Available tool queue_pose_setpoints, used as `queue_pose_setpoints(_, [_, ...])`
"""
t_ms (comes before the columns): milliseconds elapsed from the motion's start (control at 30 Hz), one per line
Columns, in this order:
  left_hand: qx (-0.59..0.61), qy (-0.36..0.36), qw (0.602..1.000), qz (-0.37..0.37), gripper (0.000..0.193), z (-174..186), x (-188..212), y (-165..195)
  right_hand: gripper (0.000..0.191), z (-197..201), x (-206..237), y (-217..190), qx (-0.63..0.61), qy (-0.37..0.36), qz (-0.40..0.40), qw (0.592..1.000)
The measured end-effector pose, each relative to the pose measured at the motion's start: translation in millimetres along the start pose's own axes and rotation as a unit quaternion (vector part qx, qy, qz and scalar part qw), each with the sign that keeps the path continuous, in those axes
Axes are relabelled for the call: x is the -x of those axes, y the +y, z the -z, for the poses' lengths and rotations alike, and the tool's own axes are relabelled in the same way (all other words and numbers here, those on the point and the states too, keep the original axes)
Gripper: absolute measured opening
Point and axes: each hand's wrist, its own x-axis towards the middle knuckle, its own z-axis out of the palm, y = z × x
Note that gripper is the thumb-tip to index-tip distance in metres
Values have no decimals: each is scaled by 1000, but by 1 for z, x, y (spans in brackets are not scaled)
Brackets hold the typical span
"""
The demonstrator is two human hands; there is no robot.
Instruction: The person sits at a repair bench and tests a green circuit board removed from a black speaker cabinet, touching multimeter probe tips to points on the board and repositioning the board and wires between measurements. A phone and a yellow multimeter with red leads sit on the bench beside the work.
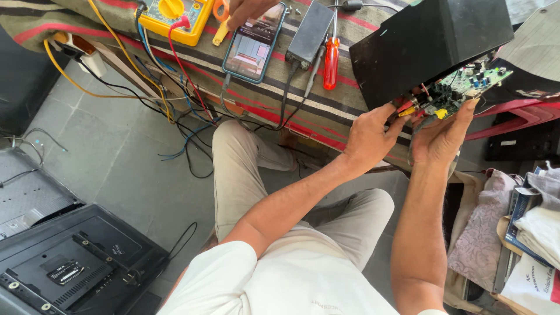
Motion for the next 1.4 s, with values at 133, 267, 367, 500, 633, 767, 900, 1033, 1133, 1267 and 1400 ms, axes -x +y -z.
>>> queue_pose_setpoints(133, [-48,-8,999,-15,15,-4,-2,-6,59,-6,-4,3,-14,-9,18,1000])
queue_pose_setpoints(267, [-70,-9,997,-33,13,-10,-3,-13,55,-3,-16,10,-31,31,30,999])
queue_pose_setpoints(367, [-77,-22,996,-34,12,-12,-3,-15,52,0,-18,9,-35,57,26,997])
queue_pose_setpoints(500, [-70,-39,996,-41,12,-8,-5,-12,56,2,-15,10,-29,75,41,996])
queue_pose_setpoints(633, [-81,-86,993,-27,14,6,-1,-6,60,-2,-21,3,-44,16,12,999])
queue_pose_setpoints(767, [-73,-120,990,6,22,15,-3,3,63,-7,-18,2,-29,24,4,999])
queue_pose_setpoints(900, [-11,-134,987,85,34,18,-9,5,66,-7,-21,2,-74,49,-13,996])
queue_pose_setpoints(1033, [3,-87,996,27,29,13,-14,0,64,-2,-22,3,-56,28,-4,998])
queue_pose_setpoints(1133, [53,-126,987,90,29,14,-18,-4,66,2,-24,4,-60,38,-8,997])
queue_pose_setpoints(1267, [118,-185,962,166,33,21,-24,-5,66,3,-24,4,-66,40,-3,997])
queue_pose_setpoints(1400, [96,-188,964,161,34,21,-23,-2,67,2,-24,4,-73,48,-10,996])
